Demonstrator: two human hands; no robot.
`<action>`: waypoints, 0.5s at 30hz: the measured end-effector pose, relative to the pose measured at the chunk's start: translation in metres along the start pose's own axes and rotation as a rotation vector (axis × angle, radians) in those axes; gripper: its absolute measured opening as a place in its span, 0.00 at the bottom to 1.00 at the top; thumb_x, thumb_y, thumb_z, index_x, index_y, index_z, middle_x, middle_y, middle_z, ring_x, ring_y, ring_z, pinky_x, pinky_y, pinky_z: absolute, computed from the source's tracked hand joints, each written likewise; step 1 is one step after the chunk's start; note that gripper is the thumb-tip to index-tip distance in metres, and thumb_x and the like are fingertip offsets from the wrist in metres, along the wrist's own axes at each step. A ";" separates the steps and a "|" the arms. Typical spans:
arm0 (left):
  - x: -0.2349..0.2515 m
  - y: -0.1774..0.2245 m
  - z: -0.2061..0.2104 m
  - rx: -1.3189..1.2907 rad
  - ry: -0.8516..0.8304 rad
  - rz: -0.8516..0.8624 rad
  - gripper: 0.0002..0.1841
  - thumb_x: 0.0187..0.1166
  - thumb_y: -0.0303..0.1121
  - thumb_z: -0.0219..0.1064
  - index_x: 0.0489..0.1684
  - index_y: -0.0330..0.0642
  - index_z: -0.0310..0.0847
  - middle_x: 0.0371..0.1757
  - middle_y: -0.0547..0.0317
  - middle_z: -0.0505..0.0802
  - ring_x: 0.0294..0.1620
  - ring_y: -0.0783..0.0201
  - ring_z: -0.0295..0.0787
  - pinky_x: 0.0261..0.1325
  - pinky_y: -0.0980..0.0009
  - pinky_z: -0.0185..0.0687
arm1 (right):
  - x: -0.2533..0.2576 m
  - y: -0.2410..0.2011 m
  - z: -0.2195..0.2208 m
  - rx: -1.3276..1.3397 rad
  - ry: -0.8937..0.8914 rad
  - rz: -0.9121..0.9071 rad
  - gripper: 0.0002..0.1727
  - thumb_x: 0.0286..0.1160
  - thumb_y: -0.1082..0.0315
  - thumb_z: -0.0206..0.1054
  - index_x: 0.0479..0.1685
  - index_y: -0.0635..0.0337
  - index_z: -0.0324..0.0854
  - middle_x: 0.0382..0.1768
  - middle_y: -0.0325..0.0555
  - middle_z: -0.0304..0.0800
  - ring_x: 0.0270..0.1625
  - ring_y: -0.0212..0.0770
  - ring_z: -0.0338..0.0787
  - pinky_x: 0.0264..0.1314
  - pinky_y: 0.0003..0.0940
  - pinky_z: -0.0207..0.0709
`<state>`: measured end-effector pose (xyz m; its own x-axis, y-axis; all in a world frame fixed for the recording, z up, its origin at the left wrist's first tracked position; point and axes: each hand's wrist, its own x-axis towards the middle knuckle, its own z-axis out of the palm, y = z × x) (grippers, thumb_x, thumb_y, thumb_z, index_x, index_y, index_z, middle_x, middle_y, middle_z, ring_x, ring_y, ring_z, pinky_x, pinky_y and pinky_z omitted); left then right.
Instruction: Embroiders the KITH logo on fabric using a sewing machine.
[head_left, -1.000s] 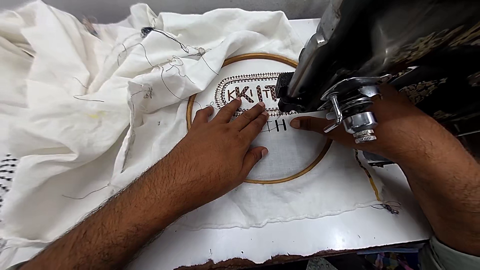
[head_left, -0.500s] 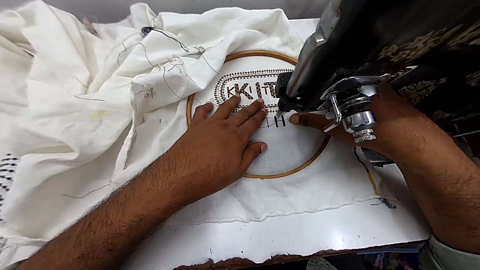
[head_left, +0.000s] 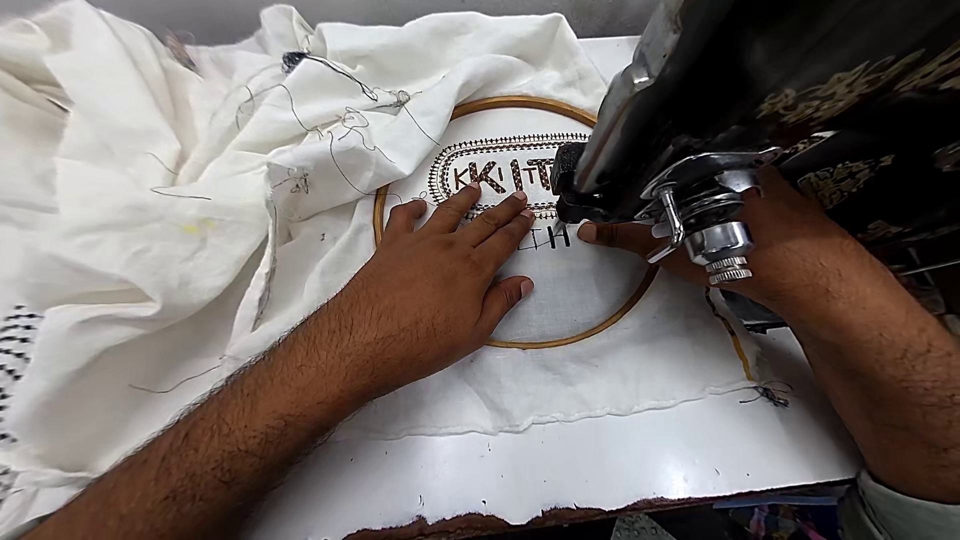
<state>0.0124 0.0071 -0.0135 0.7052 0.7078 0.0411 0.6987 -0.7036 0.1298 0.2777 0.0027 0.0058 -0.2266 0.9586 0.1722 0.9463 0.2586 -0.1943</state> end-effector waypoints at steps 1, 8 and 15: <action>0.000 0.000 0.000 -0.002 0.002 0.000 0.33 0.91 0.57 0.39 0.91 0.54 0.65 0.92 0.66 0.68 0.94 0.49 0.57 0.84 0.33 0.52 | 0.000 0.001 0.000 0.004 0.008 -0.005 0.26 0.68 0.46 0.76 0.34 0.65 0.86 0.36 0.60 0.89 0.49 0.60 0.89 0.50 0.60 0.76; 0.002 -0.001 0.000 -0.004 0.004 -0.005 0.33 0.91 0.57 0.38 0.92 0.53 0.64 0.93 0.66 0.68 0.94 0.49 0.56 0.84 0.33 0.51 | -0.001 -0.002 -0.001 0.014 0.020 0.015 0.25 0.70 0.48 0.76 0.34 0.67 0.86 0.37 0.61 0.89 0.49 0.61 0.89 0.50 0.60 0.77; 0.003 -0.004 0.003 0.006 0.011 -0.006 0.34 0.90 0.59 0.37 0.91 0.55 0.66 0.92 0.66 0.69 0.93 0.48 0.58 0.82 0.32 0.54 | 0.000 0.000 0.002 0.005 0.031 0.003 0.27 0.69 0.44 0.74 0.36 0.66 0.86 0.38 0.61 0.90 0.50 0.61 0.89 0.50 0.61 0.77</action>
<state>0.0121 0.0123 -0.0170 0.6994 0.7128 0.0515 0.7038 -0.6995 0.1243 0.2772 0.0033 0.0042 -0.2169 0.9552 0.2012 0.9457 0.2568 -0.1995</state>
